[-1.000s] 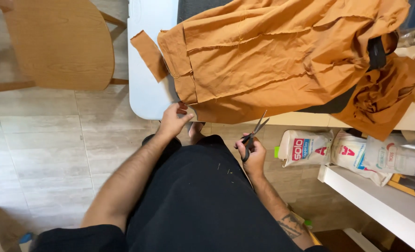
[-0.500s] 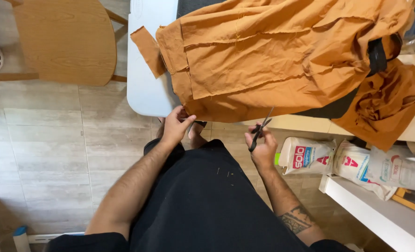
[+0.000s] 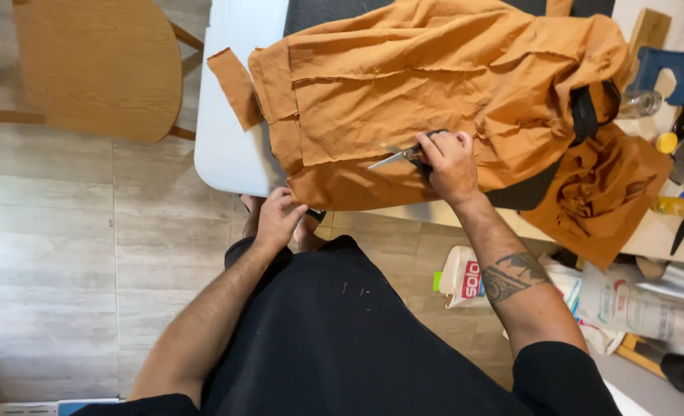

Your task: Cutting a large piece of brown fabric with scissors and inspecting the result on a workshop table.

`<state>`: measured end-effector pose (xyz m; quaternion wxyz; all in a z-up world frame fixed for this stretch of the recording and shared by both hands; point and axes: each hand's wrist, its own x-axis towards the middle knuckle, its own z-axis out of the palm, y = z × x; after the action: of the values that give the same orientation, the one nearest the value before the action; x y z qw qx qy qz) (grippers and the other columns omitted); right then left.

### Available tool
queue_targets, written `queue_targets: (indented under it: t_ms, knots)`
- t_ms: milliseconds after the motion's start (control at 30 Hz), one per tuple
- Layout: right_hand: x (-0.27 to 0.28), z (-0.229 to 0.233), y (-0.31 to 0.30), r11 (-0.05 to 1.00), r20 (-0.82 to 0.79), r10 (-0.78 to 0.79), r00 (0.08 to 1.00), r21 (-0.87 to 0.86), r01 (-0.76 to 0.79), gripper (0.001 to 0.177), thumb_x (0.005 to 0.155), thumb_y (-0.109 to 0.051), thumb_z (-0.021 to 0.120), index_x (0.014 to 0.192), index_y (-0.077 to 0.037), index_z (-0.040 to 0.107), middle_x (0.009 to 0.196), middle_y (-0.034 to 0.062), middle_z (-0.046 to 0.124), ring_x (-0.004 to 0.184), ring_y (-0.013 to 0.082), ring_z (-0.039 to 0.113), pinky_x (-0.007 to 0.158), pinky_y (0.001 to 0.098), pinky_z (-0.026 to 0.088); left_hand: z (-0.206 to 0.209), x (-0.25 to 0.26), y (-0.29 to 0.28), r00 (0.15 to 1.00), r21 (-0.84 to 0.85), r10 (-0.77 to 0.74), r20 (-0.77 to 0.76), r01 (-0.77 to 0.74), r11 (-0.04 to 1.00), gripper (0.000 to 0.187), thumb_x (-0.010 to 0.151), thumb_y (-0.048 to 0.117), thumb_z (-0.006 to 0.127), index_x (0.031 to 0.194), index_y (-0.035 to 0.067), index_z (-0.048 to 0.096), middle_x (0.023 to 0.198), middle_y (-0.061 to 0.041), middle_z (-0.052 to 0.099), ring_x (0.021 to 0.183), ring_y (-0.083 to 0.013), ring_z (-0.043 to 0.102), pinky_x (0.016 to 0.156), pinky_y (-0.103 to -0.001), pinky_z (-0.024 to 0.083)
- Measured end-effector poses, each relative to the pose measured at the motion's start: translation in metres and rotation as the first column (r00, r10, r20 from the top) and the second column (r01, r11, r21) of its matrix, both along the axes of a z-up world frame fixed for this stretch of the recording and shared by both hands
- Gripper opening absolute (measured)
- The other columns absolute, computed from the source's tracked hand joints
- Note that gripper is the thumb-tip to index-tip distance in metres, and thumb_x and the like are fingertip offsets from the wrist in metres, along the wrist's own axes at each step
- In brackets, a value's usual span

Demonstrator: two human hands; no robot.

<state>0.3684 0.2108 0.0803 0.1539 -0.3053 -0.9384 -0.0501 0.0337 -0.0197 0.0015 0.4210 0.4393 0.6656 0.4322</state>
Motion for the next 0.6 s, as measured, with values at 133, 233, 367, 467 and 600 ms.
queue_targets:
  t_ms: [133,233,367,467,600]
  knots:
    - [-0.007,-0.011,0.009,0.993,-0.018,0.075,0.997,0.087,-0.074,0.024,0.101,-0.022,0.066,0.121,-0.012,0.072,0.096,0.0033,0.063,0.093,0.0221,0.066,0.09,0.0399,0.045,0.045,-0.007,-0.017,0.996,0.148,-0.083,-0.017,0.085,0.985,0.017,0.092,0.021,0.076,0.088,0.005,0.071,0.112,-0.014,0.071,0.11,-0.0392,0.067,0.093,-0.046,0.053]
    - [-0.01,-0.006,0.009,0.994,-0.087,0.047,0.995,0.103,-0.038,0.028,0.09,-0.012,0.075,0.118,-0.01,0.074,0.087,0.0021,0.062,0.084,0.0213,0.066,0.084,0.0358,0.048,0.068,-0.005,-0.026,0.989,0.198,-0.144,-0.032,0.148,0.969,0.013,0.096,0.019,0.071,0.09,0.007,0.071,0.101,-0.011,0.072,0.108,-0.034,0.07,0.093,-0.042,0.055]
    - [-0.007,0.031,0.014,0.997,-0.264,-0.048,0.963,0.04,0.06,0.036,0.079,-0.006,0.081,0.115,-0.008,0.074,0.083,0.0026,0.067,0.077,0.022,0.068,0.079,0.0366,0.05,0.097,0.002,-0.015,0.99,0.134,-0.137,0.02,0.133,0.982,0.014,0.099,0.023,0.066,0.091,0.011,0.068,0.081,-0.009,0.064,0.086,-0.0346,0.067,0.079,-0.043,0.054]
    - [0.0,0.095,0.009,0.982,-0.398,-0.123,0.909,0.085,0.17,0.035,0.081,-0.003,0.082,0.114,-0.004,0.075,0.084,0.0052,0.07,0.075,0.0248,0.068,0.076,0.0375,0.051,0.119,0.012,-0.001,0.988,0.137,-0.095,0.118,0.079,0.987,0.013,0.101,0.02,0.062,0.094,0.01,0.068,0.075,-0.011,0.062,0.074,-0.0322,0.063,0.072,-0.041,0.053]
    - [-0.005,0.201,-0.001,0.961,-0.507,-0.044,0.861,0.213,0.174,0.03,0.091,0.013,0.062,0.121,0.013,0.064,0.092,0.0217,0.072,0.084,0.0297,0.07,0.081,0.0447,0.062,0.17,0.029,0.03,0.991,0.213,-0.117,0.058,0.103,0.972,0.009,0.1,0.014,0.055,0.092,0.01,0.054,0.076,-0.004,0.055,0.068,-0.0215,0.054,0.065,-0.035,0.043]
